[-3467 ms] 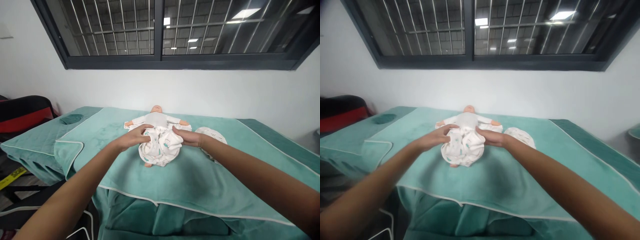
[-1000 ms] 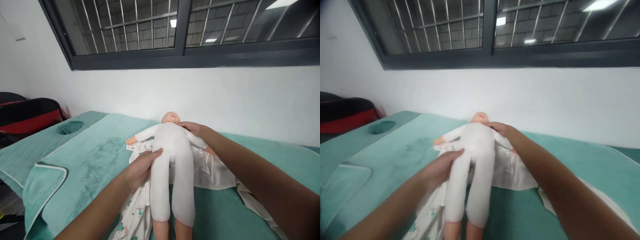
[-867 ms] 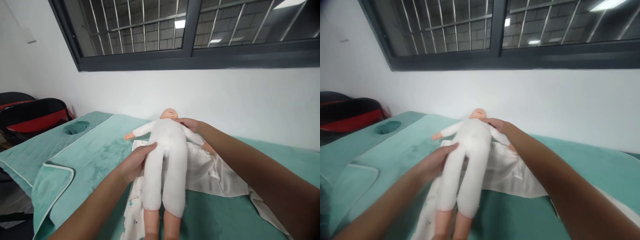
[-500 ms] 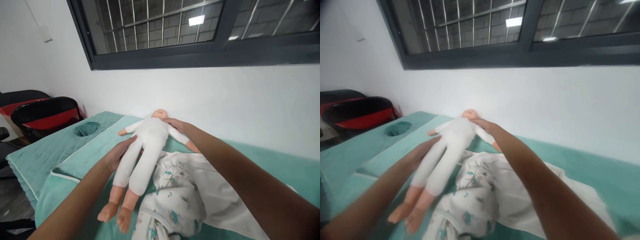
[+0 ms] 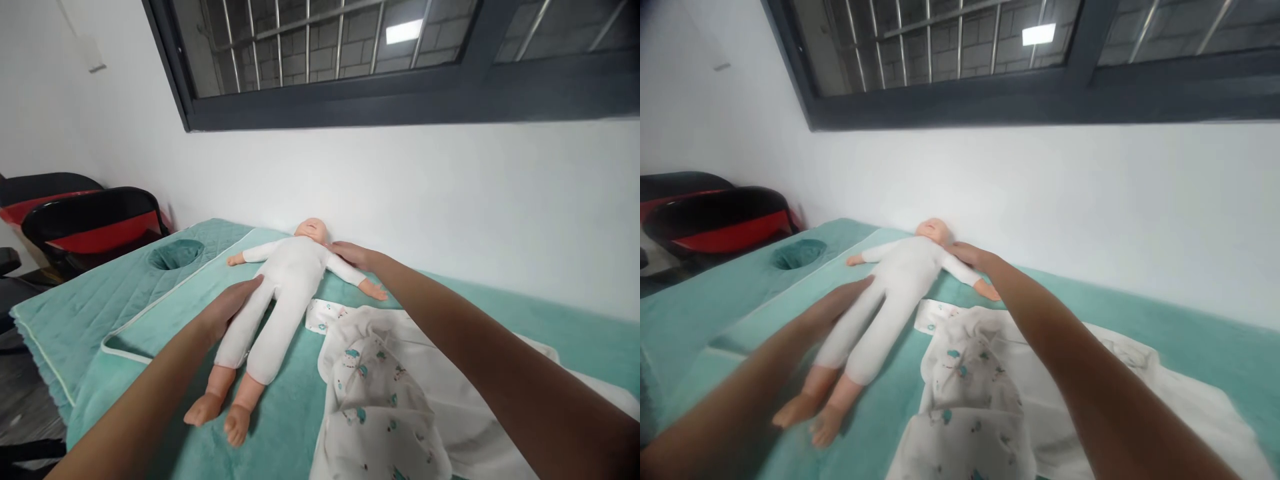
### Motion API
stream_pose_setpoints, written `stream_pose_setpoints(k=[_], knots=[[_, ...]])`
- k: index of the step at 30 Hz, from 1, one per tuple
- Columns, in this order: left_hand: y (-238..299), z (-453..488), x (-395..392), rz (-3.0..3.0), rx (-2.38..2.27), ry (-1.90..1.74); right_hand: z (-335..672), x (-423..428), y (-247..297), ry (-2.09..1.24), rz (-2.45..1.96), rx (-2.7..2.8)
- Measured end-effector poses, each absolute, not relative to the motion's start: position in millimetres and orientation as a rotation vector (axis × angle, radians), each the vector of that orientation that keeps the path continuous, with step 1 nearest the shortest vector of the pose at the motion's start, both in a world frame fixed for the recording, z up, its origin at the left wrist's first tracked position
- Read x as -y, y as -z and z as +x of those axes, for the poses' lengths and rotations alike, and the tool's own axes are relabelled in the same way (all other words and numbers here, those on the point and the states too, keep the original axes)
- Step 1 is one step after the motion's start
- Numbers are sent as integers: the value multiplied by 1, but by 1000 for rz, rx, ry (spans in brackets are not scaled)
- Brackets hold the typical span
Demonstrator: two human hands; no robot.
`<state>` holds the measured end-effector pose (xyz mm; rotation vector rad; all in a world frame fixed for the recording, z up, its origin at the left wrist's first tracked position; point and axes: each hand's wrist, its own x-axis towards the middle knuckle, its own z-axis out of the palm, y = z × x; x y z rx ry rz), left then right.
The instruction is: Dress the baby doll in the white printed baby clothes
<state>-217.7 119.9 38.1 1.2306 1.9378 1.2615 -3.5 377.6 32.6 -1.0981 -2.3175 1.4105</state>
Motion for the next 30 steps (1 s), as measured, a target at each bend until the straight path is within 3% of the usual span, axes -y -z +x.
stream_pose_setpoints(k=[5, 10, 12, 19, 22, 27, 30], knots=[[-60, -186, -86, 1528, -2231, -1200, 88, -360, -38, -1146, -1407, 2539], [-48, -109, -30, 2269, -1694, -522, 180, -303, -44, -756, -1474, 2805], [-40, -73, -20, 2385, -1542, -430, 200, -272, -50, -608, -1416, 2883], [-49, 40, -42, 2520, -1739, -842, 226, -147, -110, -145, -960, 2967], [-62, 72, -55, 2569, -1748, -740, 245, -105, -136, 111, -756, 3012], [-77, 83, -57, 2616, -1793, -460, 293, -75, -132, 61, -1091, 3026], [-93, 69, -37, 2614, -1855, -509, 309, -64, -116, -279, -1103, 3057]])
